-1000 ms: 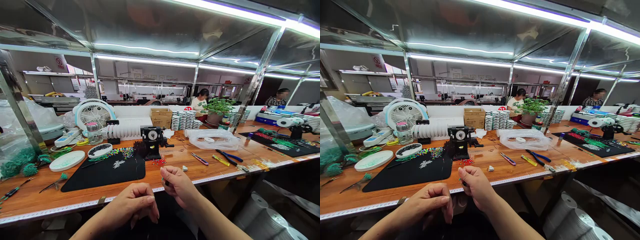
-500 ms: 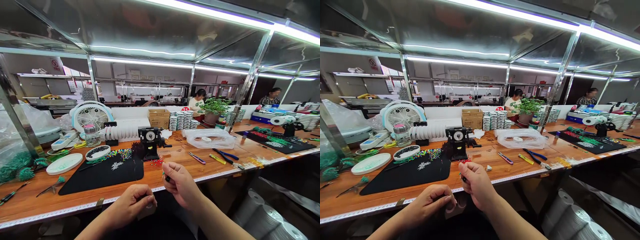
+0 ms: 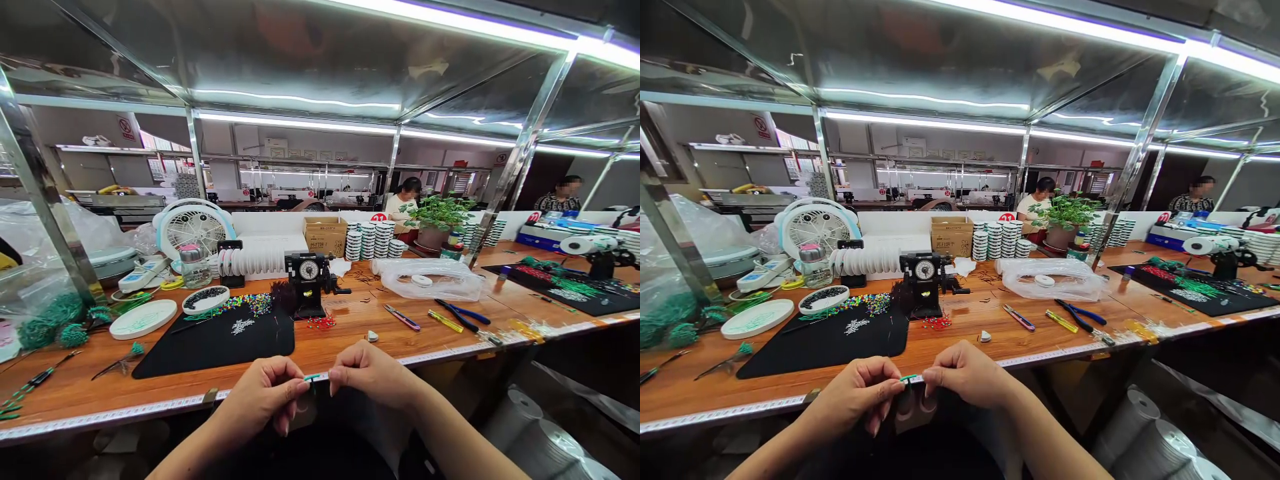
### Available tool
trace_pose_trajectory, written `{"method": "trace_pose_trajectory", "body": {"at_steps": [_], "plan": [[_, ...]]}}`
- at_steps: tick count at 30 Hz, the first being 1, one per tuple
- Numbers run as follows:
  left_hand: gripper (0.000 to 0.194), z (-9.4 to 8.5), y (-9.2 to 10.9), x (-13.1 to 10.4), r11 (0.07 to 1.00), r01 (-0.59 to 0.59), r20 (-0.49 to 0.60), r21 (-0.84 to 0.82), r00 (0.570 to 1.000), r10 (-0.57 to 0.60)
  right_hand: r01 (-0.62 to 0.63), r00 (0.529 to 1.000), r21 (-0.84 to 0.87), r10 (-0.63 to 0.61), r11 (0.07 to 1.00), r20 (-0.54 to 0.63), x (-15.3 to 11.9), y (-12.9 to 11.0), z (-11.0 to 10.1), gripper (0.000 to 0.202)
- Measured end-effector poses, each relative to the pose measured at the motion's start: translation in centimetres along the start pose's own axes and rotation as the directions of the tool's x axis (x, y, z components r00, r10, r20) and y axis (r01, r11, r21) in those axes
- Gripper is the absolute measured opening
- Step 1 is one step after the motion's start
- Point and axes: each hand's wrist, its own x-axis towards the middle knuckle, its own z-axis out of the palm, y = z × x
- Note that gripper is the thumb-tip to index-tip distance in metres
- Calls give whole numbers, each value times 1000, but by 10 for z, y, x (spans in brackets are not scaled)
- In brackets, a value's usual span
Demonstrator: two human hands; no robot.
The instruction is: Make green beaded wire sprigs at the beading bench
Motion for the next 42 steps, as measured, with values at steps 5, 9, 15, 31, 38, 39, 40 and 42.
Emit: {"method": "trace_pose_trajectory", "body": {"at_steps": [5,9,15,31,38,39,40,42], "plan": [[32,0,1,1,997,56,-21,58,998,-55,111,990,568,-39,816,-138,2,14,12,37],[32,-3,-1,0,998,67,53,18,996,-68,196,955,477,-56,857,-292,9,17,18,35],[30,-11,-5,-2,987,123,207,-102,973,-100,173,970,-5,-172,985,-171,19,25,15,48],[30,-12,-10,2,985,-63,217,161,976,27,189,965,735,17,651,-263,14,-7,14,40],[29,10,4,6,991,-66,188,-116,978,87,50,955,527,113,848,-274,18,-1,30,46],[30,12,5,6,989,-70,159,-126,983,90,53,958,543,111,838,-265,18,0,32,46],[31,13,5,6,989,-73,146,-131,985,92,66,961,570,100,819,-256,18,0,32,46],[32,14,4,6,991,-71,157,-117,984,89,107,967,635,68,765,-245,17,-3,30,45]]}}
